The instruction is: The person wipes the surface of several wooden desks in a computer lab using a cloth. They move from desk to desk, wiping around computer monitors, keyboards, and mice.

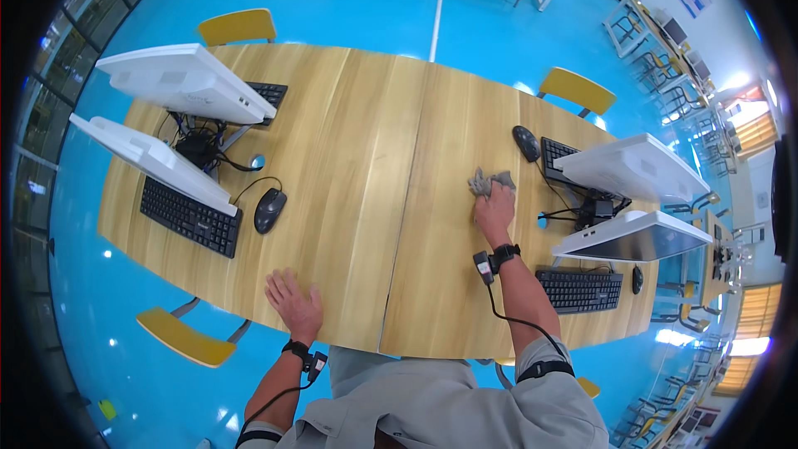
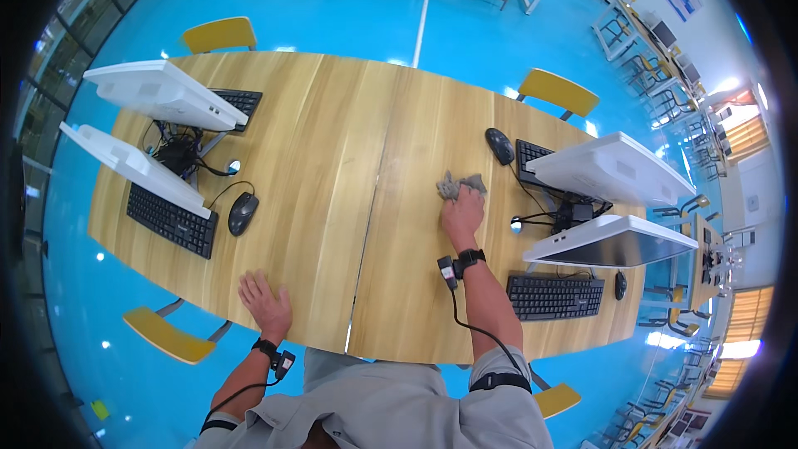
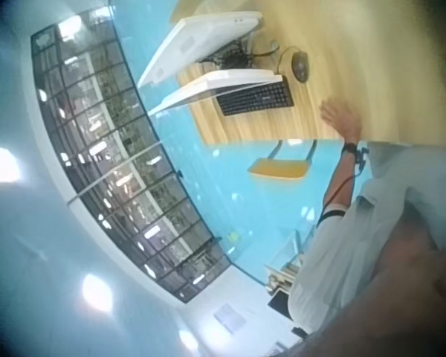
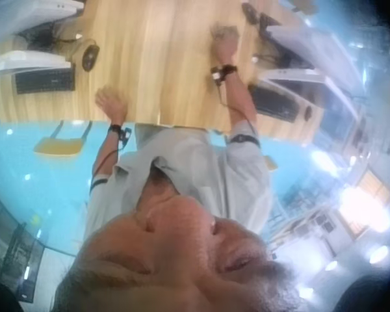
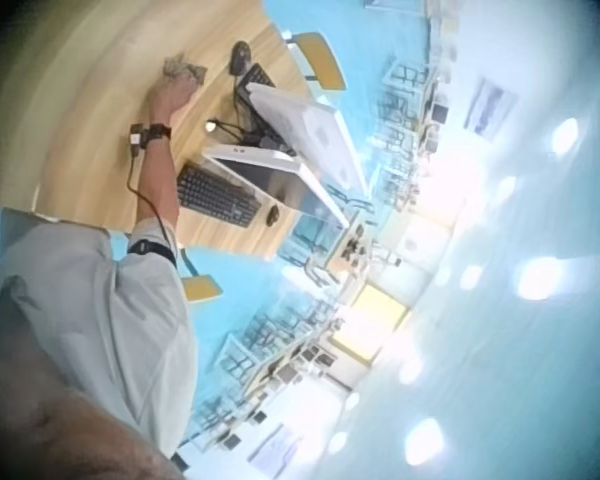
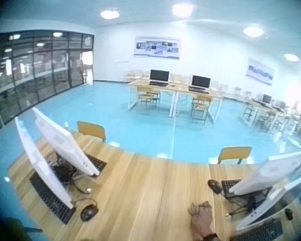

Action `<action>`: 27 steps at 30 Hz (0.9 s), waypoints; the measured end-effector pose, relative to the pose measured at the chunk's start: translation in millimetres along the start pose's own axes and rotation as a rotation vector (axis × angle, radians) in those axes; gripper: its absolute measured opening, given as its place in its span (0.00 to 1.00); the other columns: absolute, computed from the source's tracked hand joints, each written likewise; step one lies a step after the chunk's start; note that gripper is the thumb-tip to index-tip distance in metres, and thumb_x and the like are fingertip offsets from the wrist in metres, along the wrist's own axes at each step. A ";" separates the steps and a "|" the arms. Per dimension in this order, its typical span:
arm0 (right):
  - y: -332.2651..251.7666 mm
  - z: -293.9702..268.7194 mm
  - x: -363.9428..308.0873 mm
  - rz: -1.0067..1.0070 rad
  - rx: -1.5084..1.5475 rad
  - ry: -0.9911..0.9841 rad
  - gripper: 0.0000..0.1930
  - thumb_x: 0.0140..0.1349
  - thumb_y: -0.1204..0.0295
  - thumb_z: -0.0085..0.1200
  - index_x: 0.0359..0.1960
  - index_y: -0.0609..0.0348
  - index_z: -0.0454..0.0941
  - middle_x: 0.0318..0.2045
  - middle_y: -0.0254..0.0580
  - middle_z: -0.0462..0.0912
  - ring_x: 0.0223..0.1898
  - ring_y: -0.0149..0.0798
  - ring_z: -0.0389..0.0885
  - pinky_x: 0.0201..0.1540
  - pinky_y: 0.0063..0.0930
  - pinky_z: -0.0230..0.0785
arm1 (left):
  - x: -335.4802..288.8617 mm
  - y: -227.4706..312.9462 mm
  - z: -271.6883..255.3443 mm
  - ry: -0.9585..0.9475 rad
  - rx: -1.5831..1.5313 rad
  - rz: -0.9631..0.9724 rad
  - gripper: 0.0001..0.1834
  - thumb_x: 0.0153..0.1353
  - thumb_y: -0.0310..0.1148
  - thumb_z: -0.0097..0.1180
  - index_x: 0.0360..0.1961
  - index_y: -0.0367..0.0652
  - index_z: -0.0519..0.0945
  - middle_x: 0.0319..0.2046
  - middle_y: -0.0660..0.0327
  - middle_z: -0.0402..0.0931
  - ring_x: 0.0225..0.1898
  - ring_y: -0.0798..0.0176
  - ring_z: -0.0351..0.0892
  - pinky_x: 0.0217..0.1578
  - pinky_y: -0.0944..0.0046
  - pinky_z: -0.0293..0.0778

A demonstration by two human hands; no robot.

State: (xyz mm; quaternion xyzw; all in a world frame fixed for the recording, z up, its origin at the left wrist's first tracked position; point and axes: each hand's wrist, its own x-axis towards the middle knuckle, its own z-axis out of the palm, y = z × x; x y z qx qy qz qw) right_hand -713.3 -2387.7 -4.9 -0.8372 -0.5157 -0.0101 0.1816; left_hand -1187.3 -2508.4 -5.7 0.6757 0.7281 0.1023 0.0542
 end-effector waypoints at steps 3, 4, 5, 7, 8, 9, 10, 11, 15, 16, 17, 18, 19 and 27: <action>-45.6 5.1 8.3 -0.096 0.059 -0.026 0.19 0.54 0.70 0.60 0.49 0.58 0.78 0.46 0.51 0.78 0.51 0.57 0.75 0.53 0.49 0.72 | 0.6 -0.2 0.3 0.020 0.000 0.020 0.39 0.62 0.43 0.59 0.69 0.31 0.64 0.71 0.34 0.56 0.75 0.29 0.47 0.73 0.31 0.42; -57.7 7.3 8.4 -0.140 0.078 -0.031 0.19 0.53 0.70 0.60 0.49 0.58 0.78 0.46 0.51 0.78 0.51 0.57 0.75 0.53 0.49 0.72 | 0.3 -1.2 0.6 0.020 -0.002 0.020 0.39 0.62 0.43 0.59 0.69 0.31 0.64 0.71 0.34 0.56 0.74 0.29 0.48 0.73 0.31 0.42; -69.4 10.3 6.9 -0.166 0.085 -0.042 0.19 0.53 0.70 0.60 0.48 0.58 0.79 0.46 0.50 0.78 0.51 0.57 0.75 0.52 0.49 0.73 | -0.3 -2.5 0.9 0.020 -0.004 0.020 0.39 0.62 0.44 0.59 0.69 0.31 0.64 0.71 0.34 0.56 0.74 0.29 0.48 0.73 0.31 0.42; -92.8 16.8 5.4 -0.225 0.107 -0.061 0.19 0.52 0.70 0.60 0.47 0.58 0.79 0.45 0.50 0.78 0.50 0.57 0.76 0.51 0.49 0.74 | 0.6 -4.0 -0.2 0.018 -0.008 0.011 0.40 0.62 0.45 0.59 0.70 0.32 0.64 0.71 0.34 0.56 0.75 0.29 0.48 0.73 0.31 0.42; -99.4 20.1 5.5 -0.236 0.113 -0.057 0.18 0.51 0.70 0.60 0.46 0.58 0.80 0.45 0.50 0.78 0.50 0.57 0.76 0.50 0.49 0.74 | 1.0 -2.0 0.2 0.012 -0.013 0.004 0.40 0.62 0.46 0.59 0.70 0.32 0.64 0.71 0.34 0.56 0.75 0.29 0.48 0.73 0.32 0.42; -106.5 25.1 4.2 -0.244 0.124 -0.056 0.18 0.51 0.70 0.60 0.46 0.57 0.80 0.44 0.50 0.79 0.50 0.57 0.76 0.50 0.49 0.74 | 1.8 -1.9 -0.2 0.006 -0.011 -0.002 0.41 0.62 0.46 0.59 0.70 0.32 0.64 0.71 0.34 0.56 0.75 0.30 0.48 0.73 0.32 0.42; -115.3 30.0 2.4 -0.255 0.138 -0.056 0.18 0.51 0.70 0.61 0.46 0.57 0.80 0.44 0.49 0.79 0.49 0.57 0.76 0.49 0.50 0.74 | 1.8 -3.0 0.6 0.010 -0.005 0.003 0.41 0.62 0.47 0.59 0.70 0.33 0.64 0.71 0.34 0.56 0.75 0.30 0.47 0.74 0.32 0.41; -124.0 34.5 1.9 -0.275 0.153 -0.077 0.18 0.50 0.70 0.61 0.46 0.57 0.81 0.43 0.49 0.79 0.49 0.57 0.76 0.48 0.50 0.74 | 1.9 -3.8 2.5 0.014 0.002 0.008 0.41 0.62 0.47 0.58 0.70 0.33 0.64 0.71 0.34 0.56 0.75 0.30 0.47 0.74 0.32 0.41; -168.2 41.5 -1.1 -0.425 0.203 -0.165 0.18 0.50 0.70 0.61 0.45 0.57 0.81 0.43 0.47 0.79 0.49 0.56 0.77 0.47 0.51 0.75 | -0.3 -5.8 2.0 0.000 -0.002 -0.013 0.41 0.62 0.48 0.58 0.70 0.33 0.64 0.71 0.35 0.56 0.76 0.30 0.46 0.74 0.32 0.40; -183.6 42.4 -5.7 -0.479 0.217 -0.187 0.18 0.50 0.70 0.61 0.45 0.56 0.81 0.43 0.47 0.79 0.49 0.56 0.77 0.46 0.51 0.75 | -0.5 -5.8 1.9 -0.002 -0.009 -0.017 0.41 0.62 0.48 0.58 0.70 0.34 0.64 0.71 0.35 0.56 0.76 0.30 0.46 0.74 0.32 0.40; -199.6 43.4 -11.8 -0.518 0.226 -0.215 0.17 0.50 0.71 0.61 0.44 0.56 0.81 0.43 0.46 0.80 0.49 0.55 0.77 0.46 0.51 0.74 | -0.7 -6.0 1.6 -0.004 -0.016 -0.020 0.41 0.62 0.49 0.58 0.70 0.34 0.65 0.71 0.35 0.56 0.76 0.30 0.46 0.74 0.32 0.40; -216.4 43.9 -19.8 -0.553 0.235 -0.243 0.16 0.51 0.71 0.60 0.44 0.55 0.81 0.43 0.46 0.80 0.49 0.55 0.77 0.46 0.50 0.74 | 0.0 -5.9 1.2 -0.008 -0.022 -0.019 0.41 0.62 0.49 0.58 0.70 0.34 0.65 0.71 0.35 0.56 0.76 0.30 0.45 0.74 0.32 0.40; -232.0 47.0 -31.0 -0.590 0.246 -0.274 0.15 0.51 0.71 0.60 0.43 0.55 0.81 0.43 0.45 0.80 0.49 0.54 0.77 0.46 0.49 0.74 | 0.0 -5.5 1.4 -0.003 -0.027 -0.017 0.40 0.63 0.48 0.58 0.70 0.34 0.65 0.71 0.35 0.56 0.76 0.30 0.45 0.74 0.32 0.40; -260.9 32.1 -160.5 -1.051 0.337 -0.516 0.20 0.51 0.72 0.58 0.50 0.51 0.81 0.40 0.41 0.78 0.49 0.49 0.76 0.46 0.44 0.70 | -2.6 -5.1 0.5 0.012 -0.012 -0.015 0.35 0.66 0.42 0.53 0.70 0.34 0.65 0.71 0.36 0.56 0.76 0.31 0.45 0.74 0.32 0.40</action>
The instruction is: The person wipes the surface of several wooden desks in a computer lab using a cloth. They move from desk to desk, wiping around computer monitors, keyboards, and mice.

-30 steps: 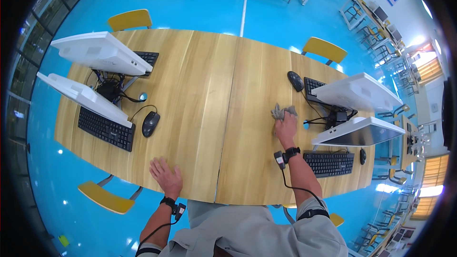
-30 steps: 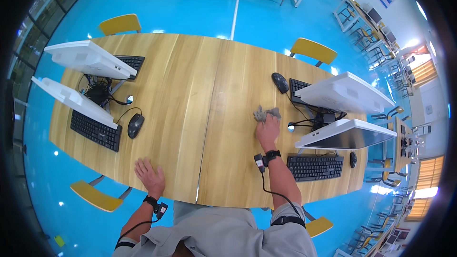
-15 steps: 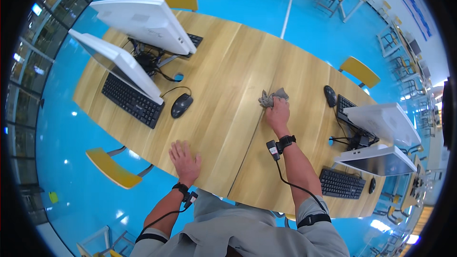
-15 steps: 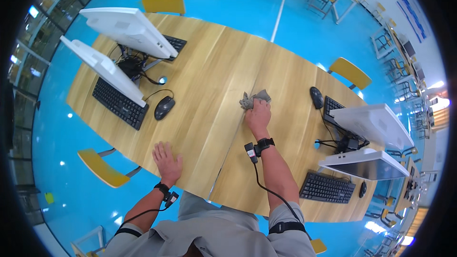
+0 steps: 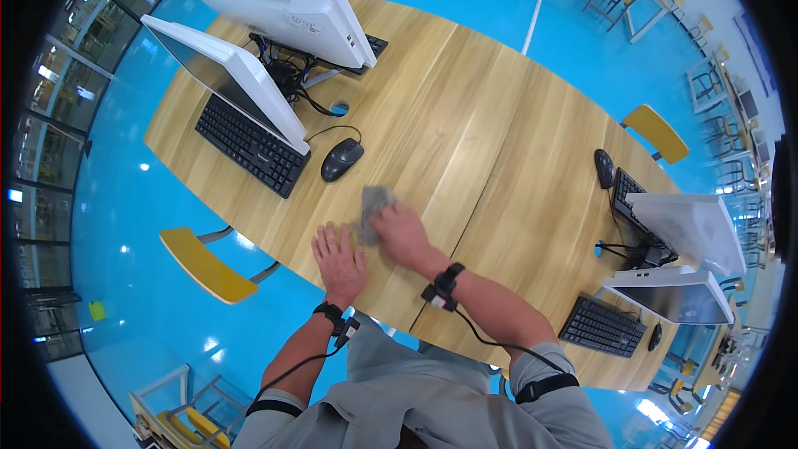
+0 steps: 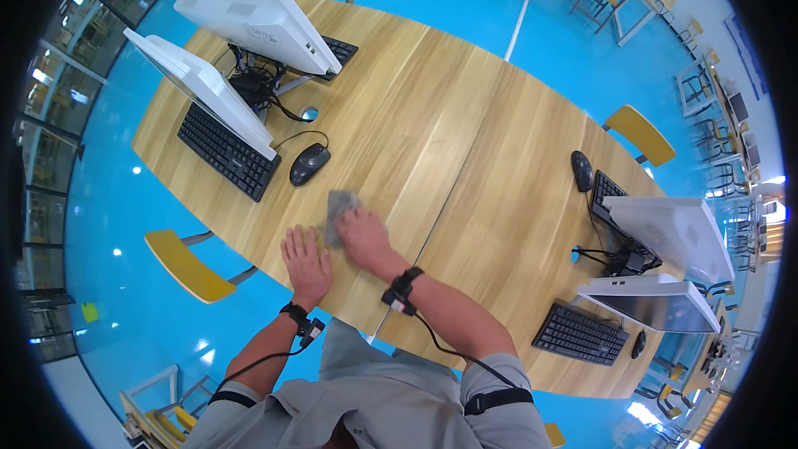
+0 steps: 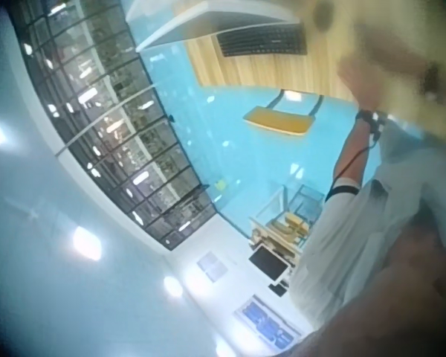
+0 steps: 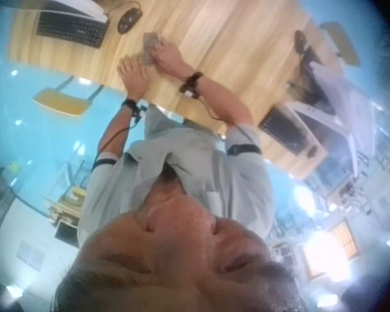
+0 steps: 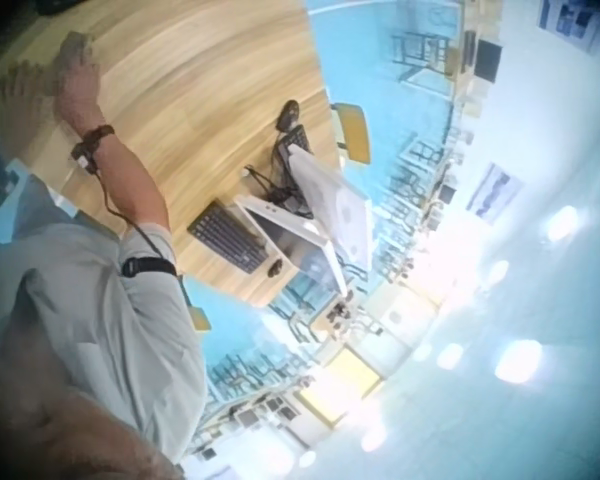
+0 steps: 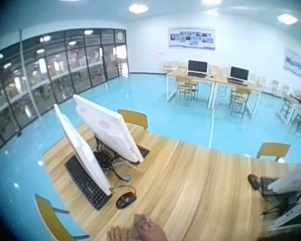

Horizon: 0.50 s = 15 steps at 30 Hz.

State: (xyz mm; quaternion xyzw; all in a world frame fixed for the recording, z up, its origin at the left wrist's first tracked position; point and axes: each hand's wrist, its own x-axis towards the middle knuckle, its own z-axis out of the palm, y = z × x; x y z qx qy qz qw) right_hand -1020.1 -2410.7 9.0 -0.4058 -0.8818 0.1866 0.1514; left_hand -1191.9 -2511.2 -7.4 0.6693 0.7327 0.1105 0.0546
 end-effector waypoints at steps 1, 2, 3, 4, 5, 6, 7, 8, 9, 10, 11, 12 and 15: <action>-9.6 -0.2 -14.6 -0.029 0.017 -0.032 0.20 0.52 0.72 0.58 0.50 0.51 0.81 0.40 0.41 0.78 0.49 0.48 0.76 0.46 0.44 0.70 | 0.8 -0.4 0.9 -0.005 -0.001 0.003 0.35 0.66 0.42 0.53 0.71 0.34 0.65 0.72 0.36 0.56 0.76 0.31 0.45 0.74 0.32 0.40; -14.1 -1.2 -24.0 -0.058 0.034 -0.064 0.20 0.52 0.72 0.58 0.50 0.51 0.81 0.41 0.40 0.78 0.49 0.48 0.76 0.46 0.44 0.70 | 0.9 -1.3 1.4 -0.010 -0.001 0.007 0.35 0.67 0.41 0.53 0.71 0.35 0.65 0.72 0.37 0.56 0.76 0.31 0.45 0.74 0.32 0.39; -13.9 -7.7 -28.2 -0.049 0.049 -0.077 0.18 0.53 0.72 0.57 0.49 0.51 0.81 0.41 0.40 0.79 0.50 0.48 0.76 0.46 0.44 0.70 | 2.3 -1.9 1.4 -0.013 -0.001 0.013 0.34 0.67 0.41 0.52 0.71 0.35 0.65 0.72 0.37 0.56 0.76 0.31 0.45 0.74 0.32 0.39; -11.6 -16.3 -33.3 -0.040 0.064 -0.091 0.16 0.55 0.72 0.56 0.47 0.51 0.80 0.42 0.40 0.79 0.51 0.48 0.76 0.45 0.45 0.70 | 2.5 -1.9 1.4 0.000 -0.006 0.014 0.34 0.67 0.40 0.51 0.71 0.35 0.65 0.72 0.37 0.56 0.76 0.31 0.46 0.74 0.33 0.40; -7.9 -22.9 -37.1 -0.030 0.080 -0.106 0.14 0.56 0.72 0.54 0.46 0.51 0.80 0.42 0.40 0.79 0.51 0.48 0.76 0.45 0.45 0.70 | 1.6 -1.4 0.9 0.012 -0.011 0.014 0.34 0.67 0.40 0.50 0.70 0.34 0.65 0.71 0.36 0.56 0.76 0.30 0.46 0.74 0.33 0.40; -0.5 -28.7 -35.9 0.019 0.028 -0.091 0.16 0.56 0.71 0.55 0.48 0.51 0.80 0.42 0.40 0.79 0.50 0.48 0.76 0.45 0.45 0.70 | 1.7 0.3 0.1 0.027 -0.017 0.016 0.33 0.67 0.39 0.50 0.70 0.34 0.65 0.71 0.36 0.56 0.76 0.30 0.46 0.74 0.33 0.40; 10.6 -32.8 -29.7 0.069 -0.020 -0.077 0.18 0.55 0.71 0.56 0.49 0.51 0.79 0.42 0.40 0.79 0.49 0.49 0.77 0.45 0.45 0.70 | 2.0 0.8 -0.3 0.026 -0.017 0.017 0.33 0.67 0.39 0.50 0.70 0.34 0.65 0.71 0.36 0.56 0.76 0.30 0.46 0.74 0.33 0.40; 23.3 -37.5 -22.6 0.119 -0.067 -0.063 0.20 0.54 0.71 0.57 0.51 0.50 0.79 0.42 0.41 0.79 0.49 0.49 0.77 0.45 0.45 0.70 | 1.9 1.5 -0.6 0.026 -0.017 0.017 0.33 0.67 0.39 0.50 0.70 0.34 0.65 0.71 0.36 0.56 0.76 0.30 0.47 0.74 0.33 0.40; 38.4 -41.3 -14.6 0.173 -0.086 -0.036 0.20 0.54 0.71 0.57 0.51 0.50 0.79 0.42 0.41 0.79 0.49 0.50 0.77 0.45 0.46 0.70 | 1.9 1.7 -1.0 0.026 -0.015 0.017 0.33 0.67 0.39 0.50 0.70 0.34 0.65 0.71 0.36 0.57 0.75 0.30 0.47 0.74 0.34 0.40; 56.9 -45.3 -5.3 0.231 -0.104 -0.007 0.20 0.54 0.72 0.57 0.51 0.50 0.79 0.42 0.42 0.79 0.48 0.50 0.77 0.45 0.47 0.71 | 2.5 2.2 -0.8 0.024 -0.017 0.016 0.33 0.67 0.39 0.51 0.70 0.35 0.65 0.71 0.36 0.56 0.76 0.30 0.47 0.74 0.33 0.40; 74.9 -50.0 2.8 0.287 -0.120 0.020 0.20 0.54 0.72 0.57 0.51 0.50 0.79 0.42 0.42 0.79 0.48 0.51 0.77 0.45 0.48 0.71 | 2.2 2.1 -0.8 0.020 -0.018 0.014 0.33 0.67 0.40 0.51 0.70 0.35 0.66 0.71 0.36 0.56 0.76 0.31 0.46 0.74 0.33 0.40; 92.8 -56.9 8.0 0.346 -0.135 0.080 0.19 0.53 0.72 0.57 0.50 0.50 0.79 0.42 0.43 0.79 0.48 0.52 0.78 0.44 0.49 0.72 | 2.9 1.9 -0.6 0.015 -0.019 0.012 0.33 0.67 0.40 0.52 0.70 0.35 0.66 0.71 0.36 0.56 0.76 0.31 0.46 0.74 0.33 0.40; 143.1 -75.8 4.4 0.484 -0.167 0.256 0.18 0.53 0.71 0.58 0.48 0.52 0.80 0.42 0.46 0.80 0.47 0.55 0.78 0.44 0.51 0.74 | 2.6 1.9 -0.3 0.020 -0.011 0.020 0.33 0.66 0.40 0.52 0.69 0.35 0.66 0.71 0.36 0.56 0.75 0.31 0.47 0.74 0.33 0.41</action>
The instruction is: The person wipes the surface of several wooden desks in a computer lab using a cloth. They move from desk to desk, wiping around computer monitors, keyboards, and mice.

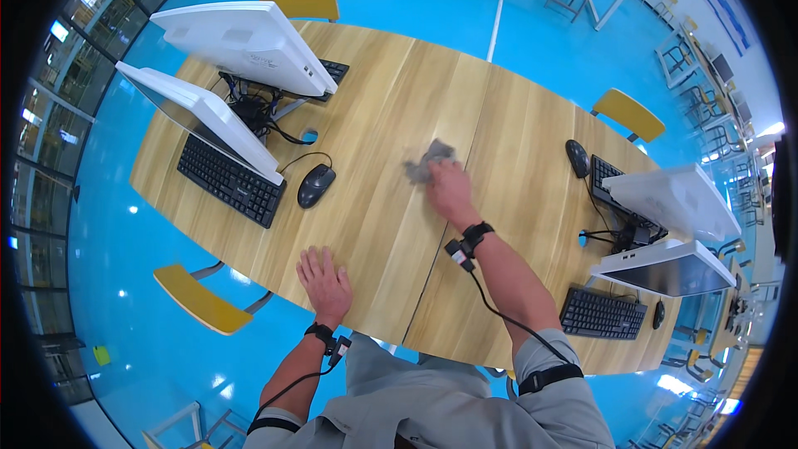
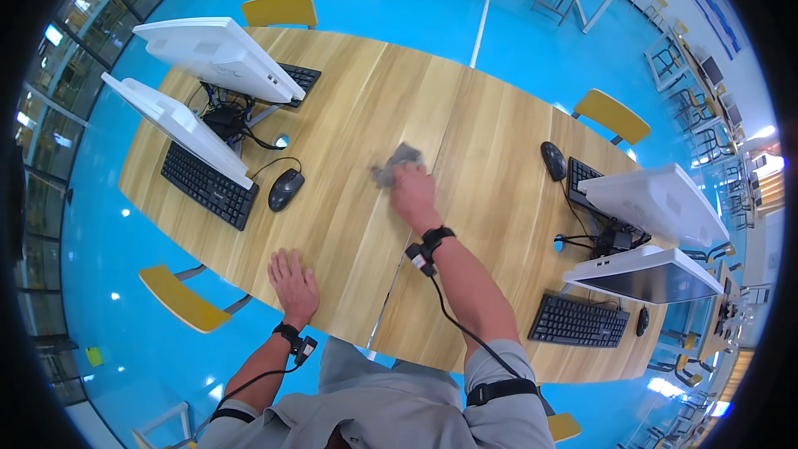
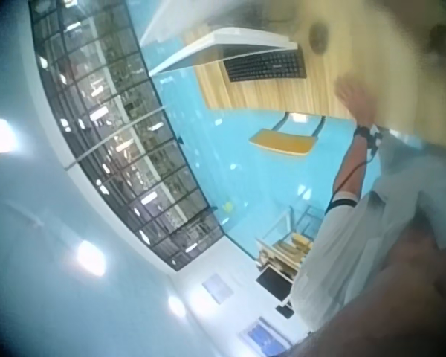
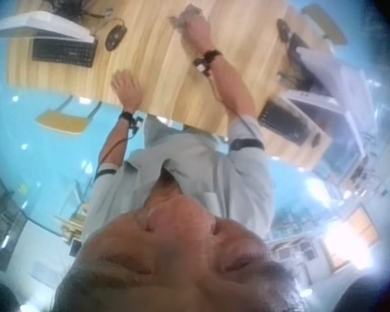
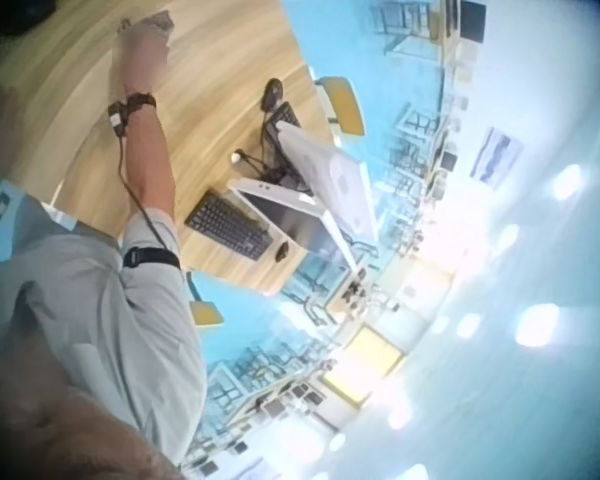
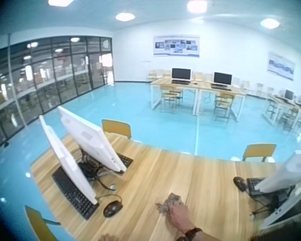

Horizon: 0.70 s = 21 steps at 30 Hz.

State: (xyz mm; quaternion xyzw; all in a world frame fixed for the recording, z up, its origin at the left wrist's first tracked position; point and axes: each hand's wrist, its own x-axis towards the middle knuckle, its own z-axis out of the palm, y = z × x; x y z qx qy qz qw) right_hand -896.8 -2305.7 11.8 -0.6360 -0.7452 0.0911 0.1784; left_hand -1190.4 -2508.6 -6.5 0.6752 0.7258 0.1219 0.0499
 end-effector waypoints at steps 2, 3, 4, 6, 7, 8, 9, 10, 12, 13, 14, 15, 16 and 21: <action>27.3 -12.1 2.2 0.101 -0.030 0.028 0.20 0.53 0.69 0.60 0.49 0.52 0.80 0.43 0.46 0.81 0.47 0.56 0.79 0.46 0.51 0.74 | -1.9 -1.7 2.9 0.014 0.022 0.006 0.33 0.66 0.40 0.52 0.69 0.35 0.66 0.71 0.36 0.57 0.75 0.31 0.48 0.74 0.33 0.42; 41.1 -19.2 -0.8 0.156 -0.046 0.045 0.20 0.53 0.68 0.60 0.50 0.52 0.80 0.43 0.46 0.82 0.47 0.57 0.79 0.47 0.51 0.75 | -1.5 -1.9 3.9 0.022 0.033 0.015 0.33 0.66 0.40 0.52 0.69 0.35 0.66 0.71 0.36 0.57 0.75 0.31 0.48 0.74 0.33 0.42; 54.5 -24.6 -6.0 0.187 -0.051 0.046 0.21 0.53 0.68 0.60 0.51 0.52 0.80 0.44 0.46 0.82 0.48 0.57 0.79 0.47 0.51 0.75 | -1.2 -1.6 2.9 0.017 0.027 0.011 0.33 0.66 0.40 0.52 0.69 0.35 0.66 0.71 0.36 0.57 0.75 0.31 0.48 0.74 0.33 0.42; 80.0 -33.9 -19.5 0.250 -0.059 0.053 0.22 0.54 0.67 0.61 0.53 0.53 0.81 0.46 0.46 0.82 0.49 0.57 0.79 0.49 0.51 0.75 | -0.2 -0.2 0.8 0.013 0.016 0.008 0.33 0.67 0.41 0.52 0.69 0.35 0.66 0.71 0.36 0.57 0.75 0.30 0.49 0.74 0.33 0.43; 92.1 -36.8 -29.7 0.262 -0.057 0.096 0.22 0.54 0.66 0.60 0.53 0.53 0.80 0.46 0.47 0.82 0.50 0.57 0.79 0.50 0.51 0.75 | -0.2 0.3 0.6 0.012 0.017 0.006 0.33 0.67 0.41 0.52 0.69 0.35 0.66 0.71 0.36 0.57 0.75 0.30 0.49 0.73 0.33 0.43; 102.4 -39.0 -43.6 0.275 -0.056 0.141 0.22 0.54 0.65 0.60 0.53 0.52 0.80 0.46 0.48 0.82 0.50 0.57 0.78 0.50 0.51 0.75 | -0.4 -0.2 0.4 0.011 0.019 0.005 0.33 0.67 0.41 0.52 0.69 0.35 0.66 0.71 0.36 0.58 0.75 0.30 0.49 0.73 0.33 0.43; 111.9 -42.7 -57.6 0.289 -0.056 0.185 0.22 0.54 0.65 0.59 0.53 0.52 0.80 0.47 0.48 0.81 0.51 0.57 0.78 0.50 0.51 0.74 | -0.4 -0.6 1.4 0.009 0.019 0.005 0.33 0.67 0.41 0.52 0.69 0.36 0.66 0.71 0.36 0.58 0.75 0.30 0.49 0.73 0.33 0.43; 120.4 -48.0 -70.6 0.296 -0.056 0.182 0.24 0.55 0.64 0.59 0.55 0.54 0.79 0.48 0.49 0.81 0.50 0.57 0.78 0.52 0.51 0.74 | -0.8 -1.1 2.6 0.018 0.027 0.009 0.33 0.67 0.41 0.52 0.69 0.36 0.66 0.71 0.36 0.58 0.75 0.30 0.49 0.73 0.33 0.43; 132.3 -54.9 -97.2 0.375 -0.079 0.191 0.24 0.55 0.64 0.59 0.56 0.55 0.79 0.48 0.49 0.81 0.50 0.57 0.78 0.52 0.51 0.74 | -1.6 -2.3 5.7 0.033 0.041 0.022 0.33 0.67 0.41 0.52 0.69 0.36 0.66 0.70 0.36 0.58 0.74 0.31 0.49 0.73 0.32 0.43; 136.4 -59.2 -112.3 0.417 -0.092 0.195 0.25 0.55 0.64 0.59 0.56 0.55 0.79 0.48 0.48 0.81 0.50 0.57 0.78 0.51 0.52 0.74 | -2.3 -3.2 6.6 0.036 0.046 0.024 0.33 0.67 0.41 0.52 0.69 0.36 0.66 0.70 0.36 0.58 0.74 0.31 0.49 0.73 0.32 0.43; 141.1 -62.3 -128.4 0.436 -0.100 0.196 0.25 0.56 0.65 0.59 0.56 0.56 0.78 0.48 0.49 0.81 0.50 0.57 0.78 0.52 0.52 0.74 | -2.8 -4.2 7.3 0.040 0.050 0.027 0.33 0.67 0.41 0.51 0.69 0.36 0.66 0.70 0.37 0.58 0.74 0.31 0.49 0.73 0.32 0.44; 146.1 -65.5 -144.8 0.454 -0.109 0.199 0.25 0.56 0.65 0.59 0.57 0.56 0.78 0.48 0.49 0.81 0.50 0.58 0.77 0.52 0.52 0.73 | -3.1 -4.0 8.7 0.045 0.052 0.030 0.33 0.67 0.41 0.51 0.69 0.36 0.66 0.70 0.37 0.58 0.74 0.31 0.49 0.73 0.32 0.44; 147.6 -69.4 -159.5 0.470 -0.116 0.204 0.25 0.56 0.66 0.59 0.57 0.57 0.78 0.49 0.50 0.80 0.50 0.58 0.77 0.52 0.52 0.73 | -3.0 -3.6 9.0 0.041 0.052 0.023 0.32 0.67 0.41 0.51 0.69 0.36 0.66 0.71 0.37 0.58 0.74 0.31 0.49 0.73 0.32 0.44; 127.6 -78.7 -246.6 0.471 -0.125 0.225 0.25 0.55 0.68 0.59 0.57 0.58 0.77 0.49 0.53 0.79 0.49 0.59 0.76 0.52 0.52 0.72 | -2.6 0.6 6.6 0.011 0.055 0.008 0.32 0.68 0.41 0.50 0.69 0.36 0.66 0.71 0.37 0.57 0.75 0.31 0.49 0.73 0.32 0.44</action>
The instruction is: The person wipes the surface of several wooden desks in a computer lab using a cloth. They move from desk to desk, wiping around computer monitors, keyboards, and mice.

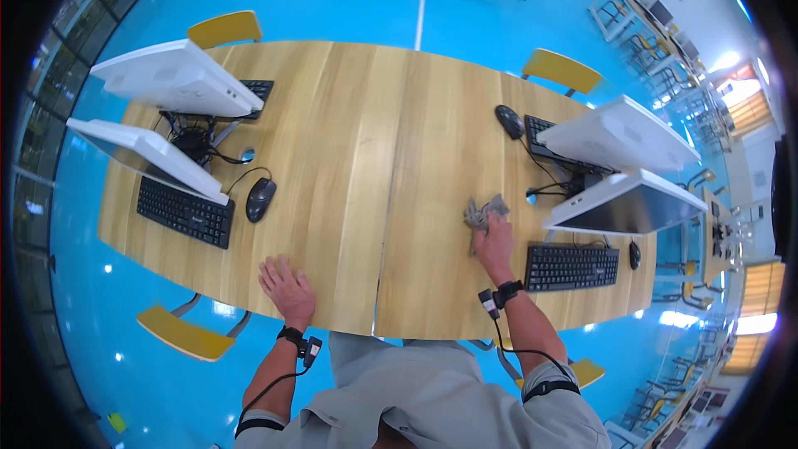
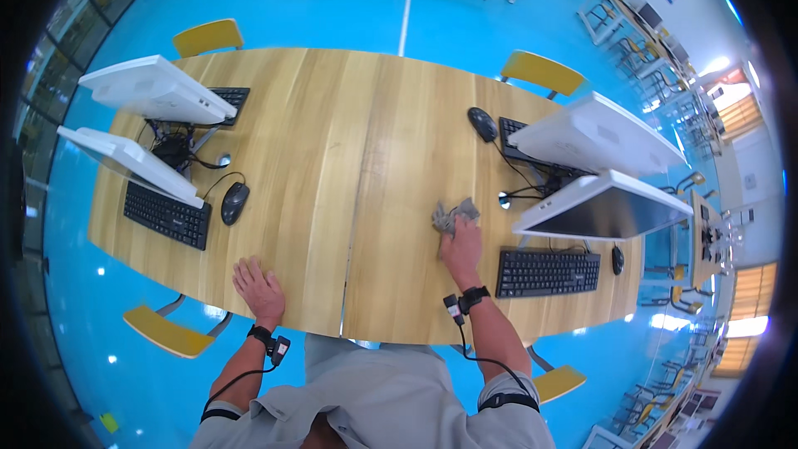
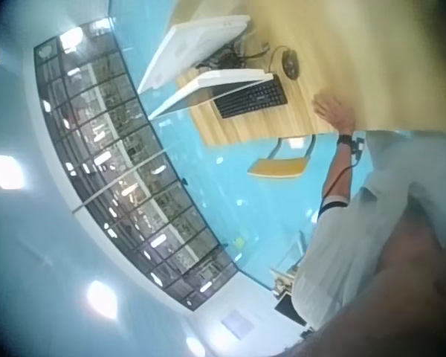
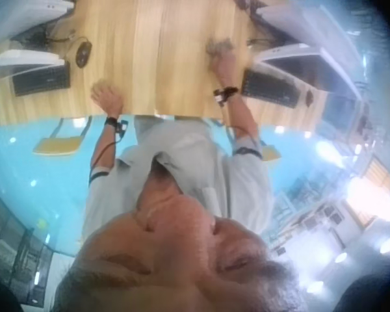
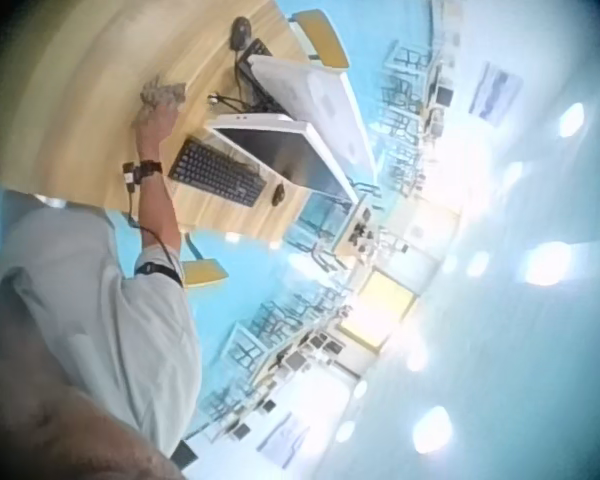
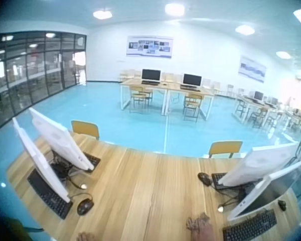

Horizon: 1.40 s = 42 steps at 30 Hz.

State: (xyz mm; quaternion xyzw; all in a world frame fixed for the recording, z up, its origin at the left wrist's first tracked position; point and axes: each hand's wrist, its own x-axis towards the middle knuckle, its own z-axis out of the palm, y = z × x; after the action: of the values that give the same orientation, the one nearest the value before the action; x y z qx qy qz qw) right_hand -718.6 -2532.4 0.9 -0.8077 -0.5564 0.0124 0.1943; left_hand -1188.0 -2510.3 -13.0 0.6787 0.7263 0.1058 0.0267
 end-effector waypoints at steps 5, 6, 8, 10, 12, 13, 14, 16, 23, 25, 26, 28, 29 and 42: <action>-21.9 -23.8 -78.7 -0.041 0.085 -0.156 0.26 0.52 0.71 0.60 0.56 0.58 0.77 0.46 0.53 0.77 0.48 0.59 0.75 0.50 0.52 0.71 | -1.8 -5.3 4.7 0.014 0.036 0.027 0.32 0.68 0.41 0.49 0.70 0.36 0.64 0.71 0.37 0.56 0.75 0.31 0.48 0.73 0.34 0.43; -30.7 -27.5 -92.2 -0.051 0.128 -0.168 0.26 0.51 0.71 0.60 0.56 0.58 0.77 0.46 0.52 0.77 0.48 0.58 0.74 0.50 0.52 0.72 | -2.7 -4.6 2.9 0.006 0.040 0.027 0.33 0.69 0.41 0.49 0.71 0.36 0.64 0.72 0.37 0.56 0.75 0.31 0.48 0.73 0.34 0.43; -49.1 -35.3 -113.9 -0.068 0.172 -0.197 0.26 0.50 0.72 0.61 0.55 0.58 0.77 0.45 0.52 0.77 0.48 0.58 0.74 0.50 0.51 0.72 | -1.8 -1.3 -0.4 -0.012 0.043 0.037 0.32 0.70 0.41 0.48 0.71 0.36 0.62 0.72 0.37 0.55 0.75 0.31 0.48 0.73 0.35 0.43; -68.8 -40.5 -131.1 -0.089 0.177 -0.234 0.26 0.50 0.74 0.61 0.55 0.58 0.77 0.44 0.51 0.76 0.48 0.57 0.74 0.49 0.50 0.72 | -1.3 -2.5 -1.8 -0.014 0.057 0.045 0.32 0.71 0.41 0.47 0.72 0.36 0.62 0.72 0.37 0.55 0.75 0.32 0.48 0.73 0.35 0.43; -85.0 -33.7 -144.3 -0.121 0.211 -0.219 0.26 0.49 0.73 0.63 0.54 0.57 0.77 0.44 0.50 0.76 0.47 0.57 0.74 0.48 0.50 0.71 | -2.2 -5.3 1.9 -0.007 0.078 0.056 0.32 0.72 0.42 0.46 0.72 0.36 0.61 0.73 0.37 0.54 0.76 0.32 0.47 0.73 0.35 0.43; -94.3 -33.6 -151.3 -0.125 0.220 -0.219 0.27 0.48 0.73 0.64 0.54 0.57 0.77 0.43 0.49 0.76 0.46 0.57 0.75 0.47 0.50 0.71 | -2.8 -6.3 4.9 -0.009 0.089 0.057 0.32 0.72 0.43 0.46 0.72 0.36 0.61 0.73 0.37 0.54 0.76 0.32 0.48 0.73 0.35 0.44; -106.3 -33.1 -156.2 -0.116 0.234 -0.242 0.26 0.49 0.74 0.63 0.54 0.57 0.77 0.43 0.49 0.76 0.47 0.56 0.74 0.47 0.50 0.71 | -1.9 -8.3 7.6 -0.011 0.102 0.057 0.33 0.72 0.43 0.46 0.72 0.36 0.61 0.73 0.37 0.54 0.76 0.33 0.48 0.73 0.35 0.44; -131.7 -32.3 -163.5 -0.108 0.263 -0.285 0.24 0.51 0.75 0.60 0.54 0.57 0.76 0.43 0.48 0.76 0.48 0.55 0.74 0.46 0.50 0.71 | -2.5 -9.9 13.9 -0.009 0.116 0.059 0.33 0.73 0.45 0.46 0.72 0.37 0.61 0.73 0.37 0.54 0.76 0.33 0.48 0.73 0.35 0.44; -159.4 -21.3 -200.7 -0.058 0.261 -0.218 0.28 0.48 0.74 0.62 0.56 0.55 0.78 0.43 0.46 0.75 0.49 0.52 0.74 0.46 0.46 0.71 | -7.3 -27.3 27.3 -0.011 0.127 0.117 0.35 0.73 0.48 0.48 0.75 0.40 0.60 0.74 0.37 0.53 0.75 0.33 0.49 0.73 0.36 0.46; -155.4 -20.6 -205.1 -0.011 0.209 -0.199 0.28 0.48 0.74 0.62 0.56 0.54 0.78 0.44 0.46 0.76 0.49 0.52 0.74 0.46 0.46 0.72 | -5.5 -34.7 25.1 -0.009 0.120 0.153 0.36 0.73 0.48 0.48 0.75 0.41 0.59 0.74 0.37 0.53 0.75 0.33 0.49 0.73 0.37 0.46; -150.2 -21.8 -211.5 0.014 0.199 -0.195 0.28 0.48 0.74 0.62 0.56 0.54 0.78 0.43 0.46 0.76 0.49 0.52 0.75 0.46 0.46 0.72 | -9.0 -40.1 25.6 -0.016 0.110 0.173 0.36 0.73 0.49 0.48 0.75 0.41 0.59 0.74 0.37 0.53 0.75 0.33 0.49 0.73 0.37 0.47; -130.3 -30.4 -218.5 0.043 0.171 -0.169 0.28 0.48 0.73 0.62 0.56 0.53 0.78 0.43 0.46 0.76 0.48 0.52 0.75 0.45 0.47 0.72 | -7.0 -43.4 23.3 -0.034 0.102 0.194 0.36 0.73 0.49 0.48 0.76 0.42 0.59 0.74 0.36 0.54 0.75 0.33 0.50 0.73 0.36 0.47; -119.3 -33.8 -223.6 0.082 0.154 -0.168 0.28 0.48 0.73 0.62 0.56 0.53 0.79 0.43 0.46 0.76 0.48 0.52 0.76 0.45 0.47 0.73 | -7.1 -44.5 19.9 -0.055 0.108 0.197 0.36 0.73 0.49 0.48 0.76 0.42 0.59 0.74 0.36 0.54 0.75 0.33 0.51 0.73 0.36 0.48; 107.6 -121.6 -265.8 0.272 0.045 -0.107 0.23 0.55 0.73 0.55 0.55 0.52 0.79 0.44 0.49 0.77 0.49 0.56 0.77 0.48 0.48 0.75 | -56.5 101.4 5.7 -0.284 -0.059 0.510 0.37 0.62 0.42 0.62 0.67 0.33 0.68 0.68 0.33 0.62 0.71 0.31 0.58 0.70 0.39 0.57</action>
State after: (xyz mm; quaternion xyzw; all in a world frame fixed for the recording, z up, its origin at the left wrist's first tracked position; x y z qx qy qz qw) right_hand -694.8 -2841.9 25.8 -0.8694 -0.4509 0.0942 0.1790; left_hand -1083.2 -2560.0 -5.3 0.8462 0.5180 0.0343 0.1203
